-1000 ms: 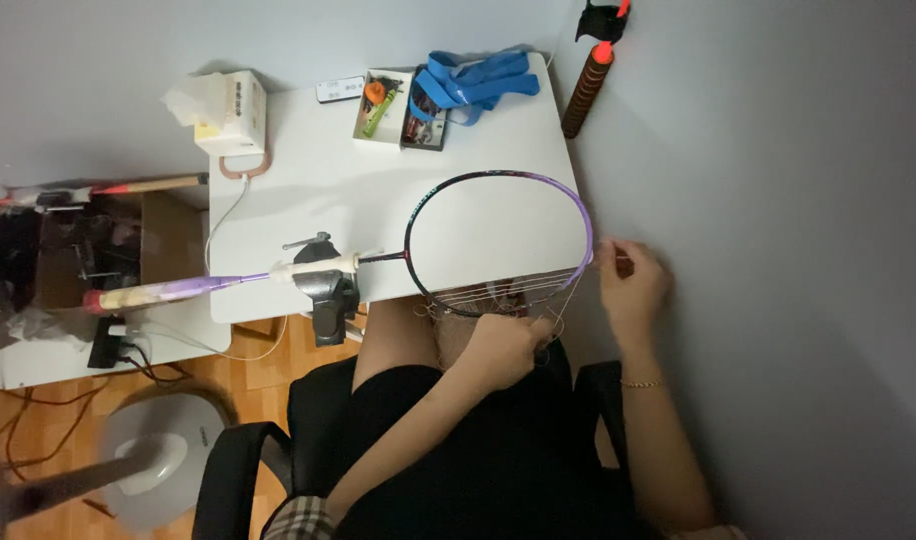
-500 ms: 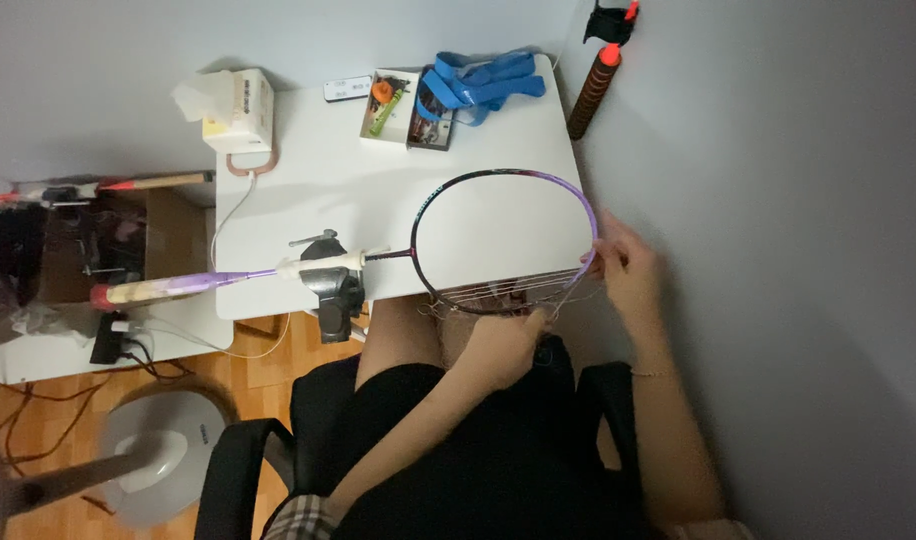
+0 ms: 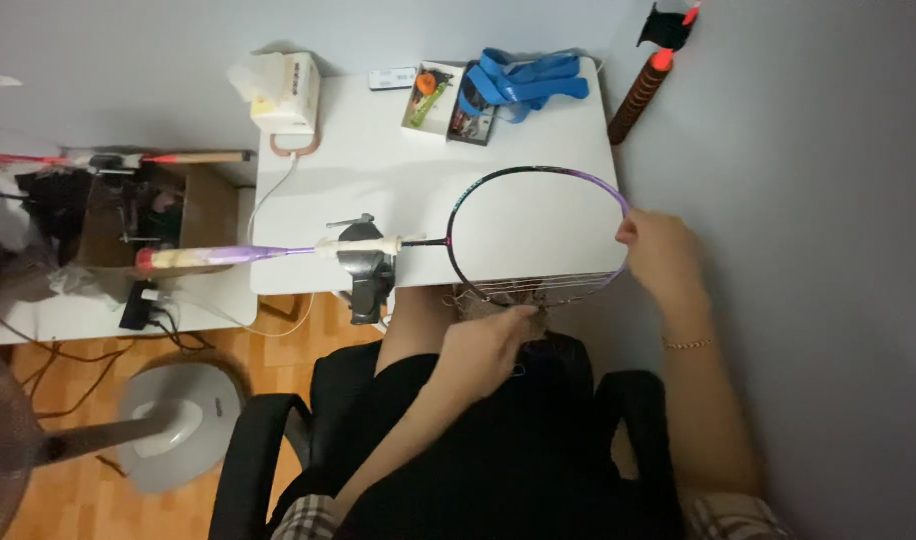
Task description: The recorder strings a badminton racket that is clamped to a white desk.
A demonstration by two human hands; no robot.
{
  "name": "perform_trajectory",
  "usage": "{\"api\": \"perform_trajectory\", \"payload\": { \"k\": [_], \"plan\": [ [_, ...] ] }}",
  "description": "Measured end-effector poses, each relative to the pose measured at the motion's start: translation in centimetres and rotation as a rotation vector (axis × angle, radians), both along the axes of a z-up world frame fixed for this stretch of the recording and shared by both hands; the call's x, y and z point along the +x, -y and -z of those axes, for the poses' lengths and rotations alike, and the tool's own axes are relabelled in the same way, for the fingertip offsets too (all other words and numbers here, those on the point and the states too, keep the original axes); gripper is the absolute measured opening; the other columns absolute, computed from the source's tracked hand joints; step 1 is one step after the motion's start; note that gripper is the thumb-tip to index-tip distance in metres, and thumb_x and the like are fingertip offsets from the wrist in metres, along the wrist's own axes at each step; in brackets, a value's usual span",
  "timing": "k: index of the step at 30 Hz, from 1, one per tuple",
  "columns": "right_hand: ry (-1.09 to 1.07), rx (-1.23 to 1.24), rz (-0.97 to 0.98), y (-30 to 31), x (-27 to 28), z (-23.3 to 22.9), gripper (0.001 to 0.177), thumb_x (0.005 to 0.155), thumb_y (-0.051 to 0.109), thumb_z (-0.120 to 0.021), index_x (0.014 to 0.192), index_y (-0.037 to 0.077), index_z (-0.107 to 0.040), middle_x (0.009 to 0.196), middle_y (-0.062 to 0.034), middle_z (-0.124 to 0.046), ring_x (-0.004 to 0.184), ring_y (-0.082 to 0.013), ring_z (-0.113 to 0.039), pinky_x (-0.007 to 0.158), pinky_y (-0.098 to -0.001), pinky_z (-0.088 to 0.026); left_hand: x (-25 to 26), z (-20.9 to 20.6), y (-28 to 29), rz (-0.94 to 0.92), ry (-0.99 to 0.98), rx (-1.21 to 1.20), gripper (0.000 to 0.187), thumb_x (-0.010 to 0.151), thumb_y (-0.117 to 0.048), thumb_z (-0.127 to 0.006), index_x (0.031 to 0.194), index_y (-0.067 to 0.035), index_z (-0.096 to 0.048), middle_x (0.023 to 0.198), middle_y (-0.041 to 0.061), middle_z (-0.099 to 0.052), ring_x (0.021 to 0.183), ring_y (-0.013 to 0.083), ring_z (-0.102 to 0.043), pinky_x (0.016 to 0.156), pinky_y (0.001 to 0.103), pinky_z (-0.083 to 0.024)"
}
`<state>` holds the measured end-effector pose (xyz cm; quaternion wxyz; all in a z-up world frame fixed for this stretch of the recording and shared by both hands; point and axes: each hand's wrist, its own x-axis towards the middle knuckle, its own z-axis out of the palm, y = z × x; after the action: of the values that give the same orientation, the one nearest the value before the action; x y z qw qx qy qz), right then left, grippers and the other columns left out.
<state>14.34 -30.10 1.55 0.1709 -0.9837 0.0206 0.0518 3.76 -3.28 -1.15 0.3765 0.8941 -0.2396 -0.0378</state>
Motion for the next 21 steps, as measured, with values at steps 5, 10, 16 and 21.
{"api": "perform_trajectory", "payload": {
  "k": [5, 10, 16, 21],
  "plan": [
    [0.526, 0.116, -0.186, -4.5, -0.5, -1.2, 0.006, 0.09, 0.008, -0.066, 0.085, 0.005, -0.068, 0.089, -0.0124, -0.071, 0.08, -0.0267, -0.067, 0.07, -0.0379, -0.052, 3.1, -0.7, -2.7, -0.346, -0.053, -0.193, 0.022, 0.101, -0.011, -0.062, 0.121, -0.011, -0.069, 0.104, 0.008, -0.075, 0.072, 0.0175, -0.071, 0.061, 0.03, -0.057],
    [0.125, 0.636, -0.19, -11.2, -0.5, 0.0, 0.009, 0.092, 0.001, -0.061, 0.089, 0.004, -0.069, 0.073, -0.0057, -0.069, 0.066, -0.0142, -0.065, 0.062, -0.0294, -0.05, 5.7, -4.8, -4.2, -0.341, 0.053, -0.445, 0.029, 0.094, -0.003, -0.07, 0.122, -0.009, -0.07, 0.106, 0.011, -0.074, 0.078, 0.0169, -0.069, 0.062, 0.028, -0.054],
    [-0.171, 0.892, -0.269, -14.9, 0.0, 1.1, 0.013, 0.099, 0.009, -0.064, 0.09, 0.001, -0.07, 0.071, -0.0021, -0.066, 0.063, -0.0083, -0.054, 0.057, -0.0253, -0.042, 6.2, -3.3, -6.9, -0.278, 0.183, -0.478, 0.024, 0.089, -0.001, -0.076, 0.111, -0.009, -0.074, 0.102, 0.007, -0.075, 0.088, 0.0179, -0.074, 0.075, 0.029, -0.058],
    [-0.233, 1.089, -0.403, -16.3, -0.4, 0.1, 0.014, 0.1, 0.011, -0.064, 0.096, 0.0, -0.072, 0.075, 0.0005, -0.068, 0.071, -0.0042, -0.058, 0.064, -0.02, -0.045, 5.9, -3.8, -8.0, -0.358, 0.22, -0.395, 0.014, 0.086, 0.001, -0.075, 0.097, -0.007, -0.073, 0.094, 0.007, -0.073, 0.08, 0.019, -0.072, 0.072, 0.03, -0.058]
  ]
}}
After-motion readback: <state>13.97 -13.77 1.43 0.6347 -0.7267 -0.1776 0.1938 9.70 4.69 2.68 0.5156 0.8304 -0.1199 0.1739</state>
